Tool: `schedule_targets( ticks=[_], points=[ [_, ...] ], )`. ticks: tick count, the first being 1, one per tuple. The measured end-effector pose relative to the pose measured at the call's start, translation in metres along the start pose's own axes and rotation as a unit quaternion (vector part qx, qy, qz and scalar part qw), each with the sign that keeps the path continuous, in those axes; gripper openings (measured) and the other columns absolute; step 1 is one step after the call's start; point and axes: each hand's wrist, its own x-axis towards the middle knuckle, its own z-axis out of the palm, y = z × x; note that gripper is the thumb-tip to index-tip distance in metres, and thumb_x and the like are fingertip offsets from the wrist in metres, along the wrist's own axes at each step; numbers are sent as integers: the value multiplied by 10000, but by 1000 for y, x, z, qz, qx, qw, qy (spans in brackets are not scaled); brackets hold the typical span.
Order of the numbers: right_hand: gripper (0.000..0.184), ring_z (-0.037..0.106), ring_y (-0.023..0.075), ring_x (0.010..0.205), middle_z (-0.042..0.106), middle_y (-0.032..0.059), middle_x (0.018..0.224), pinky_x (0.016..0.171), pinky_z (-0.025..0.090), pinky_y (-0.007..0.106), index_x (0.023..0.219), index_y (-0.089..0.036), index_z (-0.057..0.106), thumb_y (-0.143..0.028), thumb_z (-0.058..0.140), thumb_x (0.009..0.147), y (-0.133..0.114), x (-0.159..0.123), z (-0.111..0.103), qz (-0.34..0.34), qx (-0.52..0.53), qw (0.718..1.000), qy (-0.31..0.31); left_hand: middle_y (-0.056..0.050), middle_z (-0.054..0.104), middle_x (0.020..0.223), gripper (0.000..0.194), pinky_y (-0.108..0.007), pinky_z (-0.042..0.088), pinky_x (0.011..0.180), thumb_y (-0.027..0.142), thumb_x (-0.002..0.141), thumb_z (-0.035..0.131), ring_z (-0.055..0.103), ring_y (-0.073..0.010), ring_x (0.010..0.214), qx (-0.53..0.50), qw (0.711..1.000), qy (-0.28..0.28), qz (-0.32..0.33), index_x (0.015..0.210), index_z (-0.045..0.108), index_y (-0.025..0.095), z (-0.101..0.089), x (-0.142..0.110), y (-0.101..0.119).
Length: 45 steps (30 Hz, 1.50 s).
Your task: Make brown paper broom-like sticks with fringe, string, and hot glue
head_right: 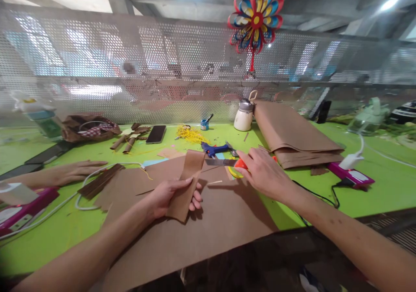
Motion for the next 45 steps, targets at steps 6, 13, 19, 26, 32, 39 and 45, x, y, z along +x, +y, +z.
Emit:
schedule_targets(
  ticks=[6, 13, 19, 26, 32, 39, 45],
  points=[
    [453, 533, 242, 805, 565, 107, 874, 714, 408, 348, 1221, -121, 566, -435, 390, 946, -6, 7, 2, 4, 17, 1000, -20, -169, 677, 841, 325, -382, 526, 678, 357, 890, 494, 679, -257, 729, 19, 1000, -18, 1, 961, 607, 60, 0, 1, -4],
    [343, 519, 235, 788, 564, 89, 822, 687, 403, 327, 1044, -159, 636, -428, 462, 919, -30, 19, 5, 20, 51, 998, 23, -170, 681, 804, 309, -352, 525, 655, 353, 887, 514, 688, -256, 714, 43, 999, -10, 18, 921, 609, 61, 6, -1, -5],
    [267, 522, 230, 805, 564, 87, 813, 703, 396, 317, 914, -167, 638, -396, 502, 907, -44, 23, 13, 58, 59, 993, 80, -155, 679, 729, 312, -291, 510, 568, 352, 892, 507, 672, -213, 613, 42, 999, 6, 20, 893, 612, 58, 3, -1, -5],
    [281, 526, 221, 787, 563, 74, 793, 693, 397, 311, 896, -177, 648, -421, 509, 901, -42, 20, 15, 79, 63, 990, 102, -142, 676, 707, 320, -271, 505, 540, 373, 890, 520, 667, -201, 594, 57, 998, -5, 31, 885, 611, 66, 3, -1, -5],
    [285, 533, 215, 786, 569, 79, 806, 702, 403, 307, 947, -172, 661, -415, 521, 898, -39, 19, 14, 80, 75, 988, 108, -131, 669, 668, 312, -268, 508, 531, 349, 904, 486, 655, -190, 557, 62, 998, -1, 14, 875, 614, 66, 4, -2, -3],
    [293, 530, 213, 782, 573, 79, 805, 696, 397, 304, 969, -179, 671, -420, 520, 897, -38, 18, 14, 82, 74, 987, 115, -127, 667, 657, 317, -270, 511, 521, 368, 885, 517, 651, -191, 550, 57, 998, -16, 17, 864, 619, 69, 2, -1, -4],
    [315, 524, 217, 778, 566, 78, 782, 696, 393, 304, 923, -175, 684, -438, 511, 901, -36, 19, 16, 93, 58, 988, 110, -120, 664, 653, 299, -263, 499, 513, 349, 889, 511, 641, -180, 534, 45, 999, -16, 9, 857, 618, 72, 0, -1, -3]
  ],
)
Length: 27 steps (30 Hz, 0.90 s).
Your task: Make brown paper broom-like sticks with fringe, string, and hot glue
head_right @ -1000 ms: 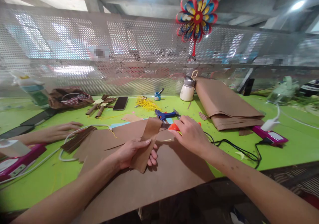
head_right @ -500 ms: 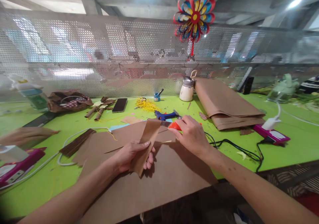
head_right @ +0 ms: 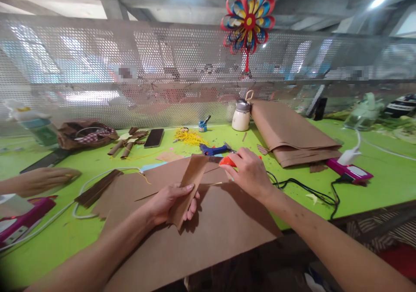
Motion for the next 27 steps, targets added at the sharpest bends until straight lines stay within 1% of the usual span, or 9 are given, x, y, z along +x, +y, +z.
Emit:
schedule_targets(
  ticks=[5, 11, 15, 18, 24, 27],
  points=[
    [344, 527, 204, 761, 558, 72, 773, 706, 399, 299, 915, -169, 687, -448, 485, 913, 0, 2, 1, -8, 11, 1000, -1, -114, 660, 647, 298, -249, 487, 490, 344, 899, 488, 624, -167, 508, 7, 1000, 2, -2, 852, 613, 78, -2, 0, 0],
    [320, 530, 206, 780, 570, 78, 798, 721, 404, 302, 920, -169, 688, -431, 506, 906, 0, 1, 4, 2, 21, 1000, 14, -109, 656, 638, 302, -246, 483, 484, 342, 899, 482, 621, -165, 505, -4, 1000, -12, -8, 851, 618, 77, -5, 0, 0],
    [320, 534, 199, 771, 569, 74, 798, 715, 410, 295, 915, -168, 690, -438, 518, 899, 1, 0, 7, 8, 34, 999, 26, -107, 655, 636, 311, -241, 480, 469, 352, 892, 491, 622, -167, 502, -3, 1000, -5, -13, 854, 622, 73, -6, 1, 0],
    [323, 530, 195, 759, 561, 69, 783, 708, 411, 294, 900, -164, 695, -441, 530, 892, 2, 1, 8, 4, 35, 999, 30, -109, 654, 629, 307, -241, 478, 461, 348, 893, 489, 618, -167, 493, -1, 1000, -11, -11, 845, 620, 74, -6, 1, 0],
    [322, 525, 195, 745, 553, 59, 752, 703, 409, 298, 883, -170, 699, -453, 546, 880, 2, 2, 7, 4, 34, 999, 23, -107, 655, 624, 302, -241, 485, 466, 343, 895, 492, 622, -168, 494, 3, 1000, 2, -4, 844, 617, 73, -6, 1, -1],
    [308, 527, 197, 747, 550, 55, 739, 703, 413, 299, 837, -178, 699, -452, 562, 870, 5, 3, 5, 0, 31, 999, 18, -109, 656, 626, 298, -241, 486, 460, 340, 897, 488, 623, -169, 493, 8, 1000, 2, -6, 840, 612, 76, -6, 1, -1]
  ],
)
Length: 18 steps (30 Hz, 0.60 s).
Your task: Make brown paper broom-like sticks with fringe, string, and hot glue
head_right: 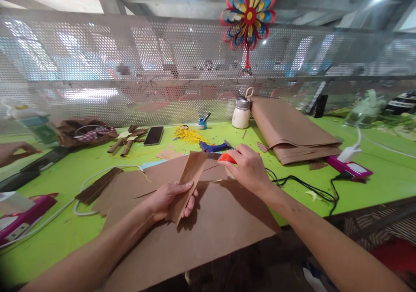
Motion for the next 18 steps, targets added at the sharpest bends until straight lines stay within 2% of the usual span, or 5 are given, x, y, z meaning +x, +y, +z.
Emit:
schedule_targets(
  ticks=[6, 13, 16, 18],
  points=[
    [325, 551, 179, 694, 565, 53, 761, 649, 416, 289, 869, -178, 710, -463, 554, 871, 24, 8, -15, 56, -10, 997, 48, -113, 666, 635, 279, -258, 504, 477, 324, 893, 494, 630, -172, 492, 3, 1000, -10, -6, 845, 612, 76, 3, -2, 1],
    [299, 588, 206, 757, 595, 67, 785, 710, 453, 314, 846, -176, 699, -429, 544, 880, 34, -7, -22, 21, 22, 999, -38, -122, 666, 625, 287, -263, 498, 450, 329, 887, 489, 640, -194, 495, 5, 1000, -28, -12, 845, 616, 74, 1, -2, 1],
    [293, 594, 231, 837, 607, 84, 820, 763, 461, 334, 847, -171, 692, -422, 545, 880, 33, -14, -29, -11, 30, 998, -57, -133, 674, 649, 286, -285, 511, 471, 338, 879, 502, 651, -209, 518, 3, 999, -34, -9, 847, 616, 78, 2, -2, 0],
    [281, 598, 229, 837, 605, 84, 828, 741, 463, 327, 873, -178, 694, -414, 540, 884, 32, -16, -35, -25, 32, 997, -64, -143, 680, 673, 302, -300, 523, 499, 346, 882, 500, 658, -214, 536, 6, 999, -42, -10, 856, 620, 70, 3, -2, 0]
  ],
)
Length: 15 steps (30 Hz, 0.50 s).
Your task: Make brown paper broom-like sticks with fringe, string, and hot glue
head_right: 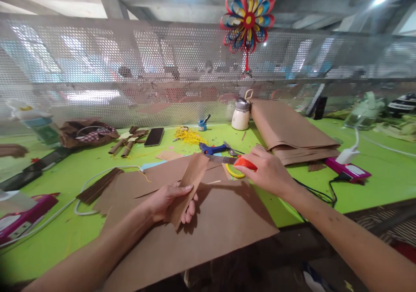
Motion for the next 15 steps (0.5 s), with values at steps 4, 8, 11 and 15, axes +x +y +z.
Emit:
schedule_targets(
  ticks=[4, 8, 11, 15],
  points=[
    [278, 592, 201, 752, 588, 73, 791, 665, 446, 302, 879, -183, 698, -406, 532, 890, -3, 0, -15, -16, -10, 1000, -11, -157, 686, 711, 316, -309, 528, 530, 347, 893, 489, 675, -230, 589, 12, 1000, -3, 6, 866, 621, 61, 3, 0, -2],
    [288, 563, 172, 677, 576, 58, 749, 637, 424, 289, 860, -180, 687, -417, 527, 892, -8, 1, -28, -29, -18, 999, -21, -174, 692, 759, 307, -343, 538, 581, 343, 899, 486, 688, -256, 657, 15, 1000, -1, 22, 882, 614, 64, 7, 0, -3],
    [293, 555, 171, 675, 571, 60, 750, 633, 412, 290, 854, -174, 679, -413, 517, 898, -12, 1, -33, -34, -37, 998, -25, -185, 694, 786, 300, -360, 540, 607, 333, 903, 480, 688, -253, 662, 16, 1000, -6, 23, 890, 611, 64, 9, -1, -3],
    [289, 555, 176, 694, 568, 63, 752, 632, 397, 293, 843, -172, 674, -413, 523, 894, -17, -2, -35, -39, -67, 997, -12, -181, 693, 776, 306, -350, 541, 597, 334, 898, 488, 689, -254, 657, 15, 999, 4, 28, 886, 617, 57, 8, -1, -2]
  ],
)
